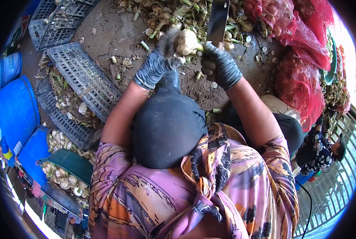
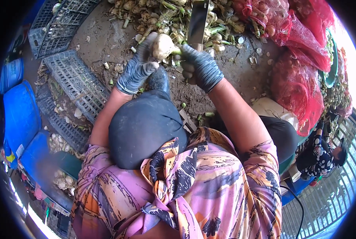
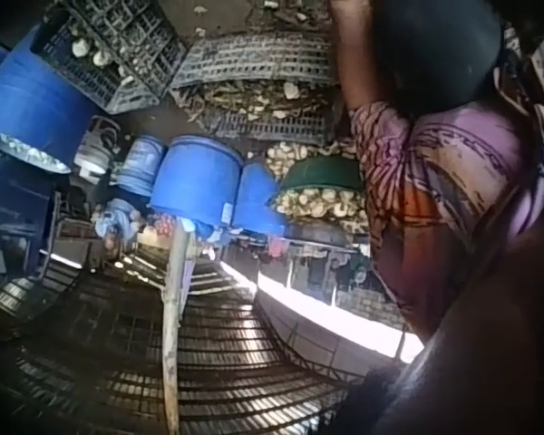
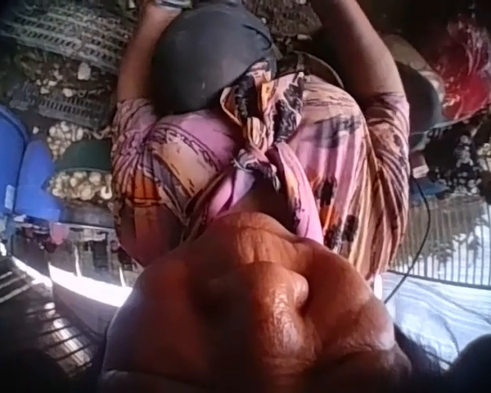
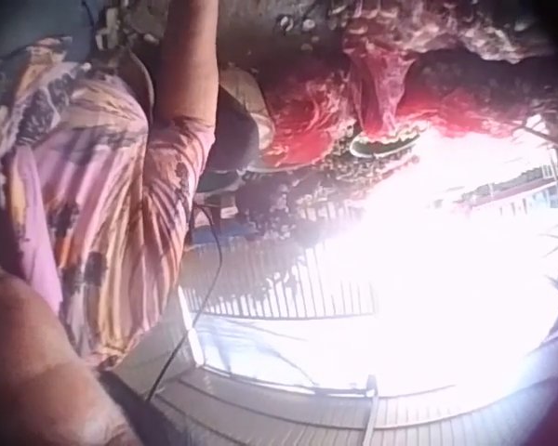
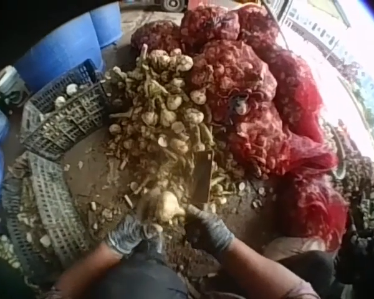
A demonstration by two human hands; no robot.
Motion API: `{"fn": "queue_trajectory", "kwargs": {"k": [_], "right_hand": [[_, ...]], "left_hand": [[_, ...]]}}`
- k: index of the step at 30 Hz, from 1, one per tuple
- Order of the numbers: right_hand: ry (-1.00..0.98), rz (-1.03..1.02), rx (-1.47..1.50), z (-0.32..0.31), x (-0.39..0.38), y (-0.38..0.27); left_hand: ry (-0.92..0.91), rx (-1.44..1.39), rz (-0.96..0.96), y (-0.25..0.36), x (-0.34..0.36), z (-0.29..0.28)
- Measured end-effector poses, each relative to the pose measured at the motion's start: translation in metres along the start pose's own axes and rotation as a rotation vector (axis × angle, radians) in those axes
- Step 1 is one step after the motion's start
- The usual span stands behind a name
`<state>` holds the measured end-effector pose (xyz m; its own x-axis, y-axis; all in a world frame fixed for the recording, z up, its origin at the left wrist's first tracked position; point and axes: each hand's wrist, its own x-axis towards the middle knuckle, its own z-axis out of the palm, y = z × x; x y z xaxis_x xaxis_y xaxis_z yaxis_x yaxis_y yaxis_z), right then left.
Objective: Trimming the roots and stems of garlic bulbs using a cleaver.
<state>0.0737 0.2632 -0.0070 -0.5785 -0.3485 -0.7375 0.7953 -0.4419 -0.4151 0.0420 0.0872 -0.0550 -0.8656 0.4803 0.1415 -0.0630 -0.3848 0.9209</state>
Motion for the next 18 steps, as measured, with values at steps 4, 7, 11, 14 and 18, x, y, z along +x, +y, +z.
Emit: {"fn": "queue_trajectory", "kwargs": {"k": [4, 7, 11, 14, 18], "right_hand": [[-0.013, 0.004, 0.112, -0.003, 0.013, 0.026], [0.406, -0.253, -0.603, -0.002, 0.012, 0.019], [0.459, -0.718, -1.349, 0.002, -0.016, 0.009], [0.322, -0.734, -1.810, 0.022, -0.033, 0.002], [0.309, -0.720, -1.919, 0.018, -0.035, 0.002]], "left_hand": [[0.012, 0.014, -0.304, 0.010, -0.003, 0.008], [0.097, -0.106, -0.295, 0.007, -0.003, 0.008], [0.096, 0.251, -0.176, -0.015, -0.006, -0.004], [0.139, 0.295, -0.613, -0.041, -0.018, -0.031], [-0.032, -0.079, -0.167, -0.019, -0.013, -0.006]]}}
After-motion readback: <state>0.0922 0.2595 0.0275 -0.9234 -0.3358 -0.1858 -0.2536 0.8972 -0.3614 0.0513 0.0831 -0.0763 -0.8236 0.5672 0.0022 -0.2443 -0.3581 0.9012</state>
